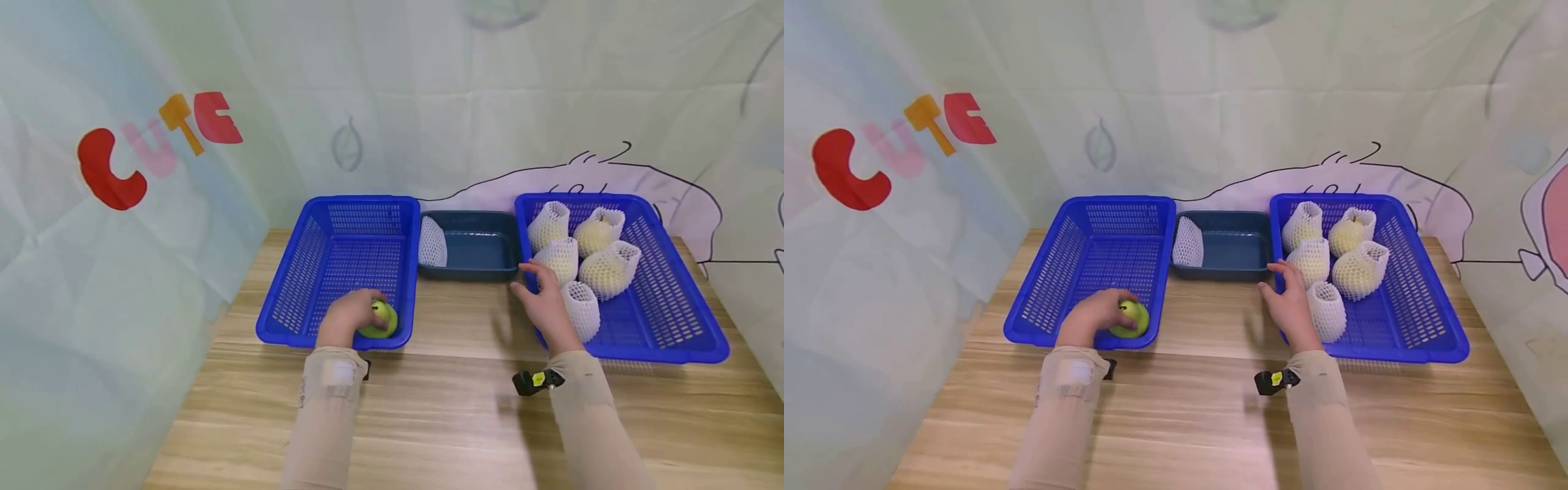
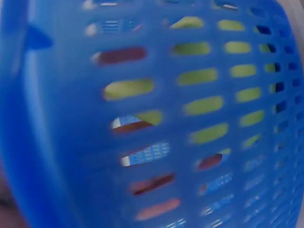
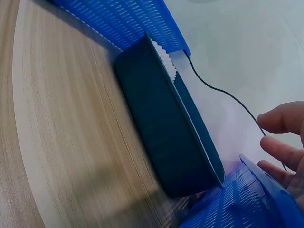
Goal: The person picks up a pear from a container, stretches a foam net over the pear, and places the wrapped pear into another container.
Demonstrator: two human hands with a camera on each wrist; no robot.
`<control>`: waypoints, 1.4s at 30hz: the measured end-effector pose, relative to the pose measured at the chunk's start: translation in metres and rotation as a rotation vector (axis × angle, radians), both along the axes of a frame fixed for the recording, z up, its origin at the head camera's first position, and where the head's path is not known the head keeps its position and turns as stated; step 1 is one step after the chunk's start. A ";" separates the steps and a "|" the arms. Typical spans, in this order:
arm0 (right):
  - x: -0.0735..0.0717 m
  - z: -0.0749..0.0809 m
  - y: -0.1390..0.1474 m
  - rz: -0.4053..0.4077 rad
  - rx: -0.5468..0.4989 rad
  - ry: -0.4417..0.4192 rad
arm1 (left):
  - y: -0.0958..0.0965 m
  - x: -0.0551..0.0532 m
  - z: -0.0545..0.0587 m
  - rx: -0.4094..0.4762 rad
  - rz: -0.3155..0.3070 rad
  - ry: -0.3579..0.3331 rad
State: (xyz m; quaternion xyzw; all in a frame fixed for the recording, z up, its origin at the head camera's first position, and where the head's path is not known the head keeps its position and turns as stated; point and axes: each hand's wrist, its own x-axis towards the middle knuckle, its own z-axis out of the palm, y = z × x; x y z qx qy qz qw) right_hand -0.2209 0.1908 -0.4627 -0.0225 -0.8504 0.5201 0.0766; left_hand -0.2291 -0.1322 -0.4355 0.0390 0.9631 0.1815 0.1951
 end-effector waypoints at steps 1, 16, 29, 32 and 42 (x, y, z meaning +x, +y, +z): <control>0.000 0.000 0.000 -0.001 -0.002 -0.001 | -0.001 0.000 0.002 -0.001 -0.002 0.002; 0.001 -0.002 0.004 -0.027 -0.008 0.003 | -0.012 0.008 0.047 0.007 0.052 0.150; 0.001 -0.002 0.005 -0.026 -0.010 -0.006 | 0.024 0.016 0.063 0.118 0.006 0.408; 0.001 -0.002 0.004 -0.021 -0.006 0.001 | 0.039 0.017 0.061 0.168 0.017 0.442; 0.001 0.000 0.000 -0.003 0.014 0.039 | 0.087 0.020 0.043 0.286 0.044 0.587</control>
